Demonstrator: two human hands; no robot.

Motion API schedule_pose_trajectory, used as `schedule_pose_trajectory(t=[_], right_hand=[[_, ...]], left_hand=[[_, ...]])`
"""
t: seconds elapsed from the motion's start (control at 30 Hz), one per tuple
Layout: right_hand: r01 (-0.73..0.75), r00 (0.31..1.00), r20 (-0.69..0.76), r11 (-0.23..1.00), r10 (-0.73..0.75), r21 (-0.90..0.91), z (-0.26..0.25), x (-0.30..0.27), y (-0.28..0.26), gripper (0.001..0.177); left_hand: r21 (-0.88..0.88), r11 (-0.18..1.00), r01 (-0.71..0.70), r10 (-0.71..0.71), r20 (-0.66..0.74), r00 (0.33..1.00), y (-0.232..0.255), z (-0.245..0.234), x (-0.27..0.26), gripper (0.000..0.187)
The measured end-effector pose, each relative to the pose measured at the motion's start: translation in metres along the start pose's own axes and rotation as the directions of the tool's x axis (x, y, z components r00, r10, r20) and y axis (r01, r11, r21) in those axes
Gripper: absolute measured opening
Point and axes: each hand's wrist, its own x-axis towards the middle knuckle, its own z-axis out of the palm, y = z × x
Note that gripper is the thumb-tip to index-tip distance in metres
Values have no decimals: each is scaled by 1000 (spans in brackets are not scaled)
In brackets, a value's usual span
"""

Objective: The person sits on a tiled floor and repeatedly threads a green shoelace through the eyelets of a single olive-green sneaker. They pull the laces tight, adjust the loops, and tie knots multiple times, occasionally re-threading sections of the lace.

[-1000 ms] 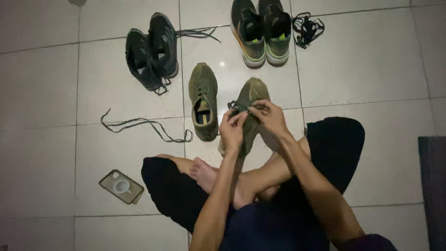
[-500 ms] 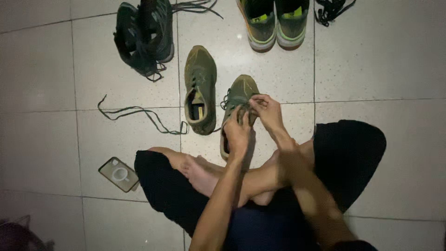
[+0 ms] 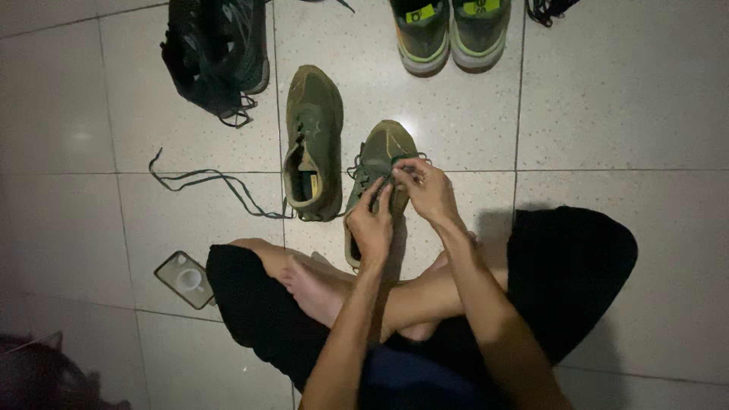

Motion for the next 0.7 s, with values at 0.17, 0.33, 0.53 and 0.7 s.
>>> schedule_pose_trajectory(t=[0.17,0.33,0.53,0.7], right_hand=[[-42,999,10,989,43,-144,1,0,-1,24],[47,998,-28,990,-51,-129,3,0,-2,22],[-17,1000,4,993,17,-114,3,0,-2,21],[11,997,75,1000,-12,9,0,10,9,23]], left_hand=[[20,1000,-3,3,16,1000,-2,-1,0,31],[2,1000,-21,21,21,1000,-2,-1,0,31],[14,999,-44,43,67,997,-3,-6,0,31],[-64,996,-59,62,49,997,-4,-6,0,33]])
